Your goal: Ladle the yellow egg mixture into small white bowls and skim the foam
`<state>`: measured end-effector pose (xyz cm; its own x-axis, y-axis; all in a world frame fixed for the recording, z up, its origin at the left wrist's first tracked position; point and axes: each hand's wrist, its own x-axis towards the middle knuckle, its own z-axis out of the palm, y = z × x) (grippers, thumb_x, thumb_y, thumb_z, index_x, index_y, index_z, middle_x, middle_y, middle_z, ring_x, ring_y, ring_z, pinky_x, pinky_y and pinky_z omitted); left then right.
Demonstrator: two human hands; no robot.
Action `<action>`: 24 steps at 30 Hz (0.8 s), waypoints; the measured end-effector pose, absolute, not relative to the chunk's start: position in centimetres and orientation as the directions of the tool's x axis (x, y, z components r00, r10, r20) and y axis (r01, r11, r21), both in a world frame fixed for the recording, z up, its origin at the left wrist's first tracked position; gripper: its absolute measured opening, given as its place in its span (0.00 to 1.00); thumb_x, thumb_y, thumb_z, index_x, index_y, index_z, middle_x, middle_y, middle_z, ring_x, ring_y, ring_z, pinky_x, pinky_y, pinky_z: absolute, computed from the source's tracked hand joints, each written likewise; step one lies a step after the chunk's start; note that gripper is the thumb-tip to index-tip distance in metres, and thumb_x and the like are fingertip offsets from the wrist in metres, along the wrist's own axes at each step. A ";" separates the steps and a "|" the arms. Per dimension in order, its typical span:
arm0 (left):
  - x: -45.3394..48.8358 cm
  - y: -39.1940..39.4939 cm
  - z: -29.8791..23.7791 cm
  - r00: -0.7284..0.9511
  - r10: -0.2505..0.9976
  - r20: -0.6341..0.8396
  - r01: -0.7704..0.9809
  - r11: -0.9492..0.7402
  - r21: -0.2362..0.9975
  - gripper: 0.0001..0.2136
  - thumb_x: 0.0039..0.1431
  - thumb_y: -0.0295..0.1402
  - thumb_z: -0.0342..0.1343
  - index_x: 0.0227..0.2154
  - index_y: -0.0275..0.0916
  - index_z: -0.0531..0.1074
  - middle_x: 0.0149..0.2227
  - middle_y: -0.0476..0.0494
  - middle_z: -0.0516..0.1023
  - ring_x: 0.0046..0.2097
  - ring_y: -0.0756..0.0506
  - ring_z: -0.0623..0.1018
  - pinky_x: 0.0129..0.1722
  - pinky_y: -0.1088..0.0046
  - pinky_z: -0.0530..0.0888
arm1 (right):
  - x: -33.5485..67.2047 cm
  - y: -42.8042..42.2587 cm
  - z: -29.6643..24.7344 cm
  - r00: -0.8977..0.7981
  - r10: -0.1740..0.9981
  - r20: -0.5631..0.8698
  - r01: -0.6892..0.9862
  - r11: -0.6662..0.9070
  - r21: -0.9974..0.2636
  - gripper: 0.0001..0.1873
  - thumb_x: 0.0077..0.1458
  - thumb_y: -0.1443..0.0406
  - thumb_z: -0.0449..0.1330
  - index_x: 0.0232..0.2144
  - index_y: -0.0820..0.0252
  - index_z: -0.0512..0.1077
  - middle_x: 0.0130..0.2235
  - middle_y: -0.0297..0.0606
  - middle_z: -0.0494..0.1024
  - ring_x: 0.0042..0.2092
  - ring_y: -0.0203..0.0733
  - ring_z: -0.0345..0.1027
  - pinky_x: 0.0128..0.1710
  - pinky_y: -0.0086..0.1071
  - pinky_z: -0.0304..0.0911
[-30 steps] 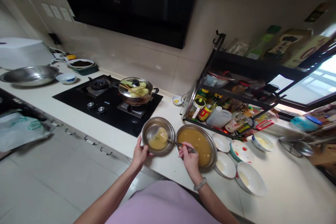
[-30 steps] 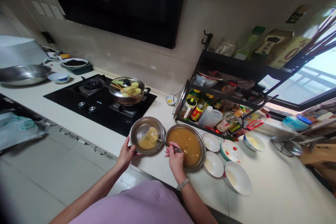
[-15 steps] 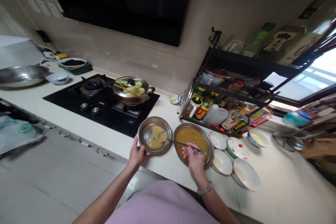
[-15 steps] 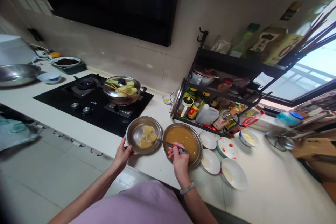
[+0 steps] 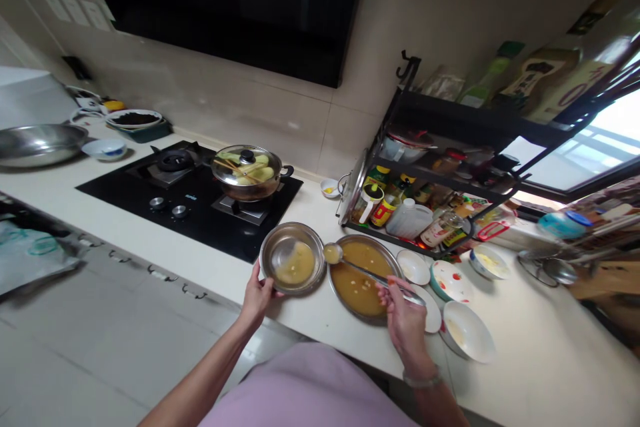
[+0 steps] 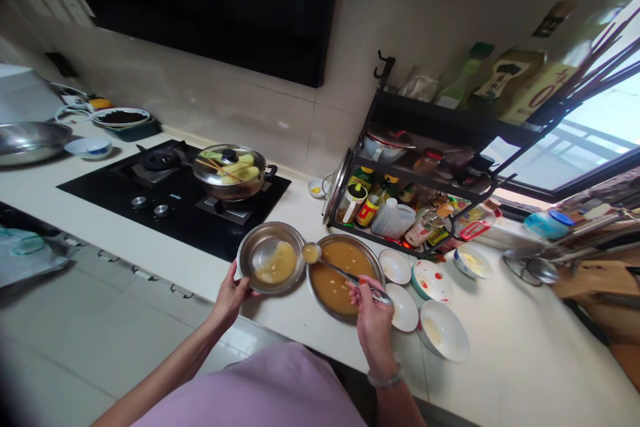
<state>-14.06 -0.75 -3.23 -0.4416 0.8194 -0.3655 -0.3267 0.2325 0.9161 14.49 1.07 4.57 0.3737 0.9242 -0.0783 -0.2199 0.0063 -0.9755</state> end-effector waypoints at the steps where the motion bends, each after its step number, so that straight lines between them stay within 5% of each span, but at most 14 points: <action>1: -14.1 -0.7 -3.2 -0.442 0.817 -0.369 -0.329 0.235 0.915 0.37 0.55 0.24 0.54 0.66 0.38 0.47 0.18 0.59 0.66 0.19 0.53 0.71 0.25 0.73 0.77 | 15.2 1.0 4.6 0.402 0.914 -0.042 -0.177 0.033 -0.984 0.21 0.42 0.56 0.70 0.35 0.62 0.72 0.24 0.38 0.78 0.24 0.39 0.71 0.21 0.29 0.64; 6: -14.1 -0.8 -3.2 -0.432 0.822 -0.371 -0.348 0.227 0.910 0.38 0.55 0.24 0.55 0.66 0.38 0.46 0.17 0.59 0.66 0.18 0.53 0.71 0.25 0.73 0.77 | 18.2 -0.4 4.1 0.373 0.895 0.245 0.198 0.181 -0.963 0.16 0.52 0.54 0.63 0.37 0.62 0.75 0.20 0.34 0.74 0.24 0.42 0.72 0.25 0.33 0.70; 12: -14.0 -0.8 -2.7 -0.426 0.828 -0.365 -0.341 0.227 0.912 0.37 0.55 0.25 0.54 0.66 0.41 0.47 0.17 0.59 0.67 0.18 0.53 0.72 0.25 0.72 0.78 | 19.6 -2.3 3.5 -0.054 0.806 0.589 0.491 0.535 -0.687 0.11 0.57 0.68 0.58 0.41 0.57 0.77 0.38 0.45 0.79 0.35 0.42 0.75 0.26 0.31 0.73; 15: -13.9 -0.8 -2.5 -0.423 0.828 -0.368 -0.333 0.236 0.913 0.36 0.56 0.24 0.53 0.66 0.39 0.46 0.18 0.56 0.70 0.19 0.52 0.72 0.25 0.73 0.77 | 18.7 -2.5 3.6 -0.132 0.734 0.666 0.471 0.638 -0.609 0.17 0.57 0.73 0.57 0.45 0.54 0.77 0.41 0.44 0.79 0.40 0.44 0.74 0.28 0.30 0.73; 24: -14.0 -1.0 -2.8 -0.434 0.833 -0.343 -0.308 0.220 0.926 0.37 0.55 0.24 0.54 0.66 0.38 0.46 0.18 0.58 0.68 0.19 0.53 0.71 0.24 0.74 0.77 | 10.6 -1.8 2.7 -0.295 0.845 0.447 0.187 0.509 -0.840 0.13 0.62 0.68 0.53 0.44 0.55 0.76 0.35 0.41 0.75 0.30 0.36 0.71 0.23 0.26 0.70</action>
<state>-13.95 -0.99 -2.85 -0.4341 0.8331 -0.3427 -0.3077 0.2204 0.9256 10.63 -1.82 2.71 -0.2947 0.8447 0.4468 0.1866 0.5094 -0.8400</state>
